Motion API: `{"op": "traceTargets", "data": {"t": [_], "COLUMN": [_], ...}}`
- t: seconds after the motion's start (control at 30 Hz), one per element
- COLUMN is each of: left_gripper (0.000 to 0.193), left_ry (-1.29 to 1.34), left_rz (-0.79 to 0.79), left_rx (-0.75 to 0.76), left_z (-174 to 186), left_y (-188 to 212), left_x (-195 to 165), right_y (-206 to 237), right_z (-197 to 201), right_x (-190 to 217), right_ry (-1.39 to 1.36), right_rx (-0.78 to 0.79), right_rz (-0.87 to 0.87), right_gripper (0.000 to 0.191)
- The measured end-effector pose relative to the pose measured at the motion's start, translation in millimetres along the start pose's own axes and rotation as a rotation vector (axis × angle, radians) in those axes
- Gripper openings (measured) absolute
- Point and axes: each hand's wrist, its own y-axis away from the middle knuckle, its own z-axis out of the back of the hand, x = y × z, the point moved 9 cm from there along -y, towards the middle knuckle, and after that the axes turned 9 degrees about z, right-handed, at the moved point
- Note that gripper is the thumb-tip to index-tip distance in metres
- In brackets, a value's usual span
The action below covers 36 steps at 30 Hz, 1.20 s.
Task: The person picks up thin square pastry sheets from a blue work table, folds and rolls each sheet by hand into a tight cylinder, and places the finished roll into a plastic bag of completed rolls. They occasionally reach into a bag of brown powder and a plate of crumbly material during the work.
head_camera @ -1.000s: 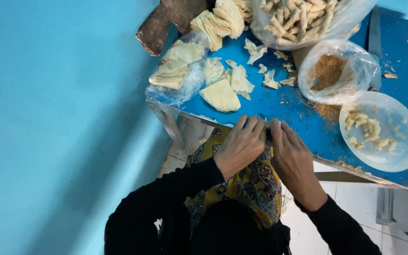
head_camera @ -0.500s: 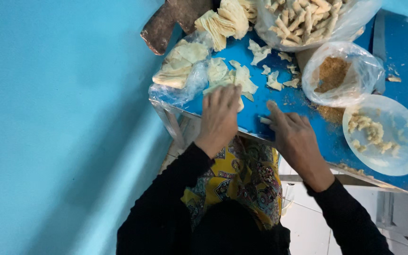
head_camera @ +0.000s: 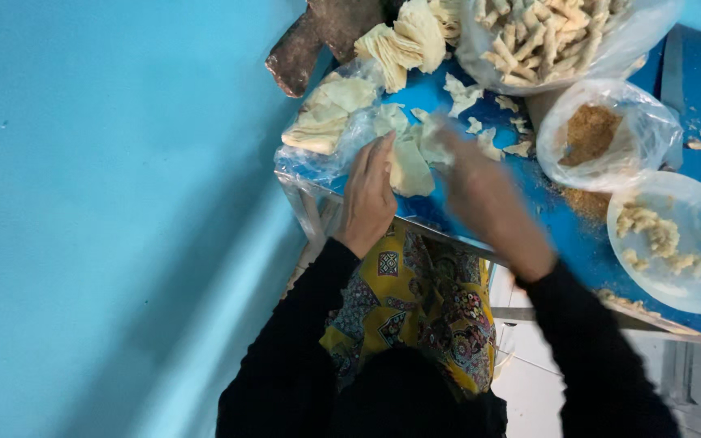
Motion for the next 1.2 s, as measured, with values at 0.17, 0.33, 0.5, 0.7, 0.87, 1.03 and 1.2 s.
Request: {"op": "traceTargets", "data": {"t": [0.17, 0.33, 0.5, 0.7, 0.87, 1.03, 1.2], "left_gripper": [0.049, 0.049, 0.054, 0.054, 0.050, 0.045, 0.044], "left_ry": [-0.004, -0.027, -0.081, -0.170, -0.179, -0.199, -0.201], "left_rz": [-0.004, -0.062, 0.020, 0.060, 0.015, 0.005, -0.031], "left_rx": [-0.016, -0.029, 0.030, 0.016, -0.005, -0.015, -0.018], "left_z": [0.7, 4.0, -2.6, -7.6, -7.4, -9.5, -11.7], "left_y": [0.6, -2.2, -6.7, -10.7, -10.3, -7.8, -5.8], "left_x": [1.8, -9.3, -10.3, -10.8, -11.0, -8.4, -9.8], "right_y": [-1.0, -11.4, -7.3, 5.0, 34.8, 62.0, 82.3], "right_z": [-42.1, -28.8, -28.8, -33.6, 42.4, 55.6, 33.0], "right_x": [15.0, -9.3, -20.8, -45.5, -52.8, -1.5, 0.5], "right_ry": [-0.112, -0.234, -0.333, -0.754, -0.611, 0.011, -0.134], "right_rx": [0.014, 0.032, 0.036, -0.150, -0.431, 0.046, 0.134], "right_rz": [-0.152, -0.279, -0.394, -0.635, -0.499, -0.215, -0.317], "right_gripper": [0.062, 0.059, 0.048, 0.042, 0.038, 0.040, 0.047]}}
